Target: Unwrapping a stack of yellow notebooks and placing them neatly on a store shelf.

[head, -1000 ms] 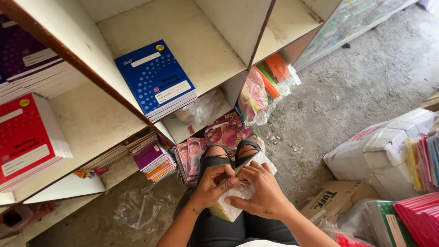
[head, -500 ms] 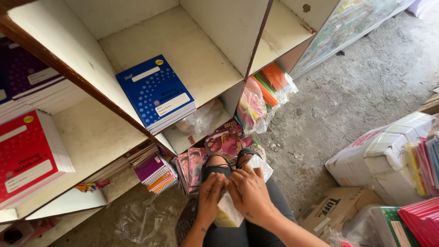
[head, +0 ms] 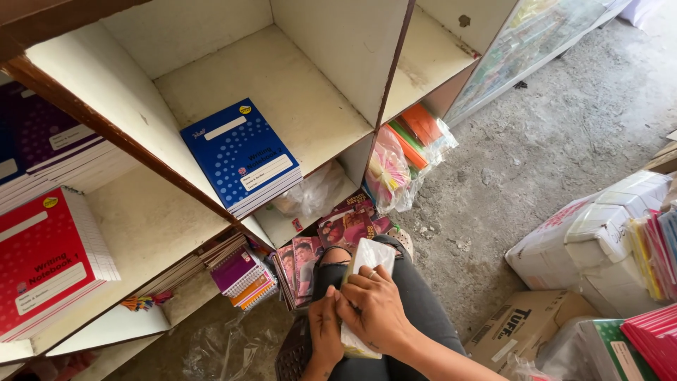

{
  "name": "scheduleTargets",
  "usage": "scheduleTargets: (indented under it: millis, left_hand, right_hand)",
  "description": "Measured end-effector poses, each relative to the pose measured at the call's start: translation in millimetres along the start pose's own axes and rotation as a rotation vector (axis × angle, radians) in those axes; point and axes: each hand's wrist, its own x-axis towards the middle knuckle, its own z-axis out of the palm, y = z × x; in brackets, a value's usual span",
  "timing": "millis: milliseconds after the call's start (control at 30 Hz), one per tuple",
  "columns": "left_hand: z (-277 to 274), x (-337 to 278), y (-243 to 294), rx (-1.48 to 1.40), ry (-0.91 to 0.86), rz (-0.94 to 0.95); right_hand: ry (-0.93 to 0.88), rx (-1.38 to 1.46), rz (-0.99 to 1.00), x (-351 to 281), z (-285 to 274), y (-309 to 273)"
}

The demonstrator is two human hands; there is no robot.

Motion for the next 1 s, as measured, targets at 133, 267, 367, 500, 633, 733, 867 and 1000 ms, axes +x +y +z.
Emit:
scheduleTargets:
  millis: [133, 267, 367, 500, 633, 733, 867, 1000]
  left_hand:
    - [4, -7, 19, -0.005, 0.055, 0.128]
    - [29, -7, 108, 0.101, 0.039, 0.2]
    - [34, -12, 124, 0.335, -0.032, 0.35]
    - [22, -20, 89, 0.417, -0.036, 0.302]
    - [21, -16, 78, 0.267, -0.09, 0.384]
    - [19, -21, 60, 0.312, -0.088, 0.51]
    - [35, -25, 93, 0.341, -0.103, 0.396]
    - [42, -27, 100, 0.418, -0.168, 0.41]
  right_hand:
    - [-0.051, 0.015, -0.07, 5, -2, -4]
    - [-0.028, 0.051, 0.02, 2, 7, 1]
    - [-0.01, 0.084, 0.083, 4, 8, 2]
    - [-0.019, 0.118, 0.091, -1, 7, -1]
    - [-0.052, 0.224, -0.059, -4, -8, 5]
    - [-0.139, 0.227, -0.162, 0, -29, 14]
    - [-0.23, 0.22, -0.239, 4, -44, 22]
    - [-0.255, 0.244, -0.314, 7, -46, 30]
